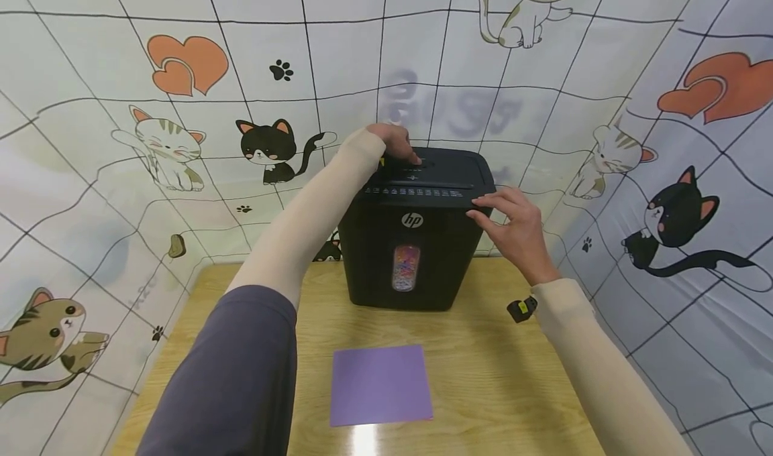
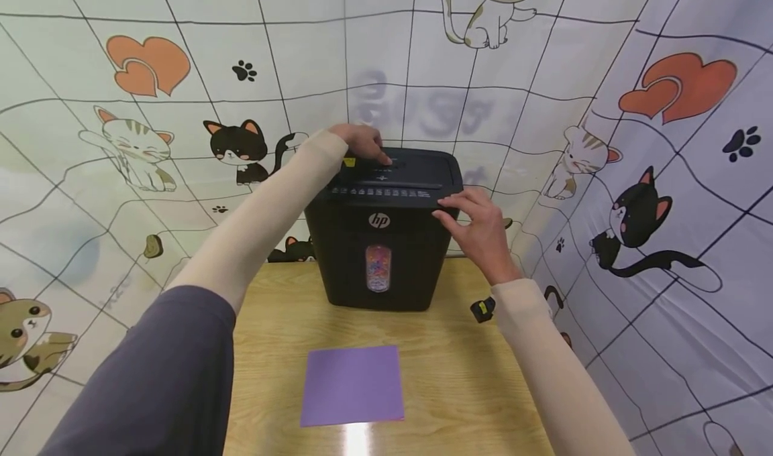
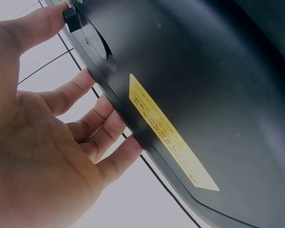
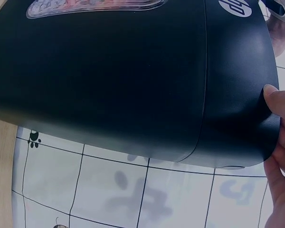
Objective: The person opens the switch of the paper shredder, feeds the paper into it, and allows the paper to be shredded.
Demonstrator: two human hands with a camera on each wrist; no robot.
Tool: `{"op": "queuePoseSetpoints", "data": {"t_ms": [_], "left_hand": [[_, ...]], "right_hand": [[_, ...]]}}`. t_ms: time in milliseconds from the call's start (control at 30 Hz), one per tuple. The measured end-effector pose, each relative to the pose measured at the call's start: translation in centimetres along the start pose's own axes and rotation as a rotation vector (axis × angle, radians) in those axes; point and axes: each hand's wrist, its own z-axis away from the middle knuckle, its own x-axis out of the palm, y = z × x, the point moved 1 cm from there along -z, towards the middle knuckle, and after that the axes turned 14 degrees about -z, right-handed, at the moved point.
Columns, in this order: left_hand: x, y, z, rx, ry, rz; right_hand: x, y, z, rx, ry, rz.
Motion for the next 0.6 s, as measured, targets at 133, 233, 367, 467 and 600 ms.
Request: {"op": "queuePoseSetpoints", "data": {"t_ms": [133, 233, 367, 467, 600], "left_hand": [[-0.2, 0.2, 0.0, -0.016, -0.001, -0.010], [-0.3, 0.3, 0.0, -0.013, 0.003, -0.017], [-0.4, 0.6, 0.3, 0.020, 0.010, 0.000], [-0.4, 0.9, 0.6, 0.055, 0.025, 0.007], [-0.3, 0.8, 1.0, 0.066, 0.076, 0.018]], "right_hand": [[-0.3, 0.1, 0.1, 0.007, -0.010, 0.007], [-0.3, 0.0, 0.0, 0.014, -0.017, 0.007], [-0.4, 0.0, -0.1, 0.016, -0.014, 0.008], [-0.4, 0.1, -0.1, 0.012, -0.016, 0.011], [-0.4, 0.1, 0.0, 0.016, -0.028, 0.005]]}}
